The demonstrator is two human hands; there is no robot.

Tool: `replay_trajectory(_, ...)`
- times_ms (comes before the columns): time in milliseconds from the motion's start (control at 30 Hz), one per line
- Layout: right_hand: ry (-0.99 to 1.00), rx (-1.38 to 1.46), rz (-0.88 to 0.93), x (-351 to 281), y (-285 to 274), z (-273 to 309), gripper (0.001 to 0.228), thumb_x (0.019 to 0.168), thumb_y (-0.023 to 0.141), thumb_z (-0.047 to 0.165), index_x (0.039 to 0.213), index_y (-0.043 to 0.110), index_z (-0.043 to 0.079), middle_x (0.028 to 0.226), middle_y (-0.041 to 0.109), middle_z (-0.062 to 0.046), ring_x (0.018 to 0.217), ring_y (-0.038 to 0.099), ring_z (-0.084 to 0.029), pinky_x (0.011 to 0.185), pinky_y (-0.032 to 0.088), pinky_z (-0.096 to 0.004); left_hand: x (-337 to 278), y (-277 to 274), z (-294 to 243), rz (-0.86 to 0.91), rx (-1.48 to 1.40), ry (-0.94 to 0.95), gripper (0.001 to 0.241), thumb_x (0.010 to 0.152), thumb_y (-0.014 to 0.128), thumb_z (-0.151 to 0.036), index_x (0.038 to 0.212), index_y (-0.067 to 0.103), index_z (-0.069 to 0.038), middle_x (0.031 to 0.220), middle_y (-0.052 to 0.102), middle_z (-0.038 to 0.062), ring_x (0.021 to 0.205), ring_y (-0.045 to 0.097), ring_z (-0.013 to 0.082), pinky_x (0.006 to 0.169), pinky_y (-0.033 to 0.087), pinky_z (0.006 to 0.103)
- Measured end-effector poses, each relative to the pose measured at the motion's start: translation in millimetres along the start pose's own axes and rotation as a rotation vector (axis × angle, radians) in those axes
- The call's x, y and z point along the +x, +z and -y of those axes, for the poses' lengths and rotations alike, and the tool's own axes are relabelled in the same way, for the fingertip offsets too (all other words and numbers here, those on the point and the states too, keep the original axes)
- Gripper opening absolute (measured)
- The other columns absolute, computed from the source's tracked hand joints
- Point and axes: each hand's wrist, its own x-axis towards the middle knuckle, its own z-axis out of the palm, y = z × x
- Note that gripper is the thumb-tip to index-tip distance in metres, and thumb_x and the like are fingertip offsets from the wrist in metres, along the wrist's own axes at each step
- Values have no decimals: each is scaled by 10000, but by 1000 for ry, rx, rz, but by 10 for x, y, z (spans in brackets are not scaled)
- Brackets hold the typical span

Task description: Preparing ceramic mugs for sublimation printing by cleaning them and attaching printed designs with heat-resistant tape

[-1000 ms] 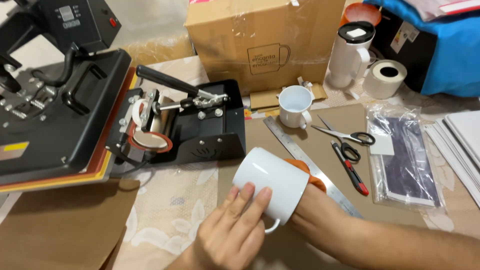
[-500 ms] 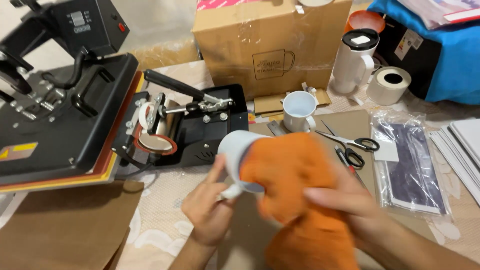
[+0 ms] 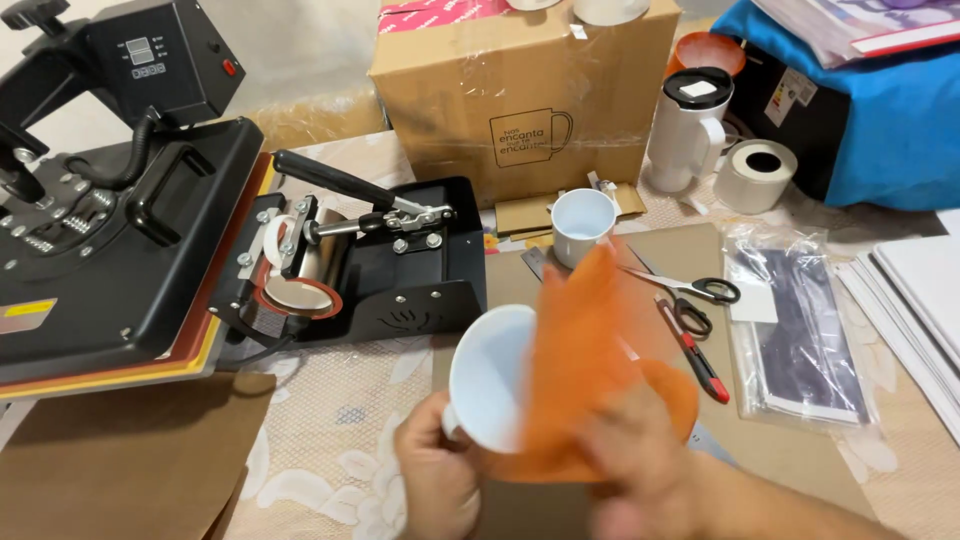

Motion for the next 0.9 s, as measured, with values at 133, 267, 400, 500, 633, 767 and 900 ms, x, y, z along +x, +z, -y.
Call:
replay_trajectory(133, -1140, 258, -1594, -201, -56, -119, 612, 1090, 218, 491, 1421, 555, 102, 1478, 541, -119, 1432, 414, -411, 1201, 286, -508, 21, -2, -22, 28, -232, -169, 326, 606, 918, -36, 713, 613, -82, 761, 688, 16, 729, 600, 136, 635, 483, 309)
replay_trajectory(267, -1237, 1207, -1098, -322, -256, -57, 777, 1043, 246, 508, 1478, 285, -134, 1557, 385, -293, 1480, 401, -384, 1243, 296, -475, -8, 6, -41, 60, -543, -415, 336, 643, 939, -115, 772, 633, -64, 720, 644, -14, 704, 548, 112, 682, 430, 294)
replay_trajectory(400, -1191, 687, -1508, 21, 157, 103, 589, 1145, 228, 465, 1609, 222, 100, 1676, 258, -112, 1600, 291, -428, 1370, 233, -602, -50, 73, 12, -75, -510, -540, 361, 695, 895, -230, 828, 650, 0, 726, 695, 79, 666, 625, 143, 600, 563, 338)
replay_trajectory(500, -995, 88, -1641, 96, 277, 152, 416, 1060, 509, 441, 1247, 719, 135, 1357, 664, -29, 1371, 516, -275, 1183, 217, -499, -96, 70, -189, -84, -308, -502, 326, 679, 889, -151, 892, 712, 21, 841, 746, 103, 756, 670, 159, 678, 583, 326)
replay_trajectory(633, -949, 189, -1639, -20, -116, -83, 538, 1053, 423, 366, 1455, 467, 11, 1527, 472, -166, 1453, 405, -361, 1236, 230, -526, 198, 165, -307, 12, 20, -339, 295, 657, 907, -15, 805, 653, -42, 829, 743, 78, 749, 643, 127, 683, 552, 269)
replay_trajectory(767, -1212, 549, -1348, -323, -402, -142, 543, 1036, 260, 326, 1309, 549, -45, 1133, 681, -206, 1071, 637, -399, 1135, 347, -642, 455, 79, -591, 160, 436, -4, 402, 647, 904, -64, 1034, 799, -49, 1223, 741, 55, 852, 624, -23, 719, 544, 168)
replay_trajectory(900, -1368, 455, -776, -518, -637, -439, 477, 923, 508, 177, 1326, 502, -79, 1140, 667, -227, 1057, 618, -403, 942, 478, -482, 655, 16, -791, 346, 566, 280, 185, 713, 879, -145, 755, 713, -76, 1175, 744, 164, 1036, 761, 176, 913, 566, 260)
